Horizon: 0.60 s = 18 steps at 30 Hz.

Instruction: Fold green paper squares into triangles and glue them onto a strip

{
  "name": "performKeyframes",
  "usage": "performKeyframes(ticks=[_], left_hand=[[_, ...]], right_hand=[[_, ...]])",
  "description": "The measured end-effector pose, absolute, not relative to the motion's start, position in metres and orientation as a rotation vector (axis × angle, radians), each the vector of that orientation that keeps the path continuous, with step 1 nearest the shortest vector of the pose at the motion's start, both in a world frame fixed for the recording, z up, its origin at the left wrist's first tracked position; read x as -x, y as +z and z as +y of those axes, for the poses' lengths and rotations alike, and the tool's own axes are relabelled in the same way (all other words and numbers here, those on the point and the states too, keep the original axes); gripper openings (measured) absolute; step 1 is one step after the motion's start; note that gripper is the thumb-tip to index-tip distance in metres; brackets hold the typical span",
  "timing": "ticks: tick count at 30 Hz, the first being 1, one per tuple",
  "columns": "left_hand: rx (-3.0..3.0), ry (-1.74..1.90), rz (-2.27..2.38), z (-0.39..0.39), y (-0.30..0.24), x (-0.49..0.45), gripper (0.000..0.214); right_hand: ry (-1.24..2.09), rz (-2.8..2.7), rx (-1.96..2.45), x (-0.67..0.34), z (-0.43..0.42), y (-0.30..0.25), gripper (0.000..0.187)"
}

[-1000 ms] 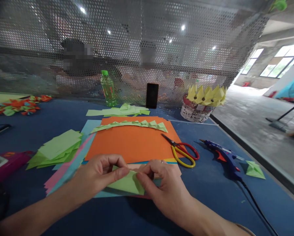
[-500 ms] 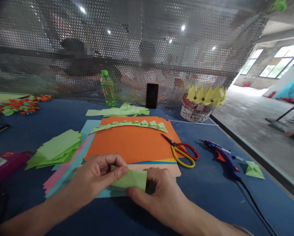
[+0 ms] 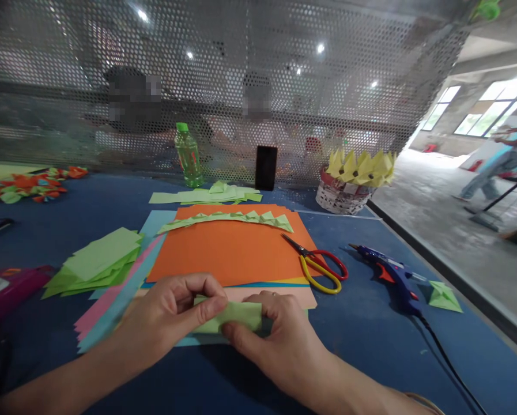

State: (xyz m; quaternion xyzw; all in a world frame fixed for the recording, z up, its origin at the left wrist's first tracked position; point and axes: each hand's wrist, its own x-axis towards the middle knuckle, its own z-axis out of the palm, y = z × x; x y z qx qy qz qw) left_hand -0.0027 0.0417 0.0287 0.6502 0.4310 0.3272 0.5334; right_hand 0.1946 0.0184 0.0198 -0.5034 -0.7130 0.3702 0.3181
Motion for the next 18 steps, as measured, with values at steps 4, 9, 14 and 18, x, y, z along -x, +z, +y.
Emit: performKeyframes(ticks=[4, 9, 14, 18], left_hand=[[-1.537, 0.777, 1.085, 0.043, 0.032, 0.002, 0.031], [-1.461, 0.71, 1.085, 0.045, 0.038, 0.004, 0.034], [-1.309, 0.597, 0.922, 0.048, 0.028, 0.004, 0.037], [-1.255, 0.557, 0.792, 0.048, 0.019, 0.003, 0.032]], right_hand=[[0.961, -1.867, 1.295, -0.195, 0.018, 0.021, 0.022], [0.981, -1.825, 1.291, -0.196, 0.017, 0.02, 0.02], [0.996, -1.762, 1.292, -0.197, 0.018, 0.02, 0.021], [1.007, -1.734, 1.293, -0.197, 0.018, 0.022, 0.019]])
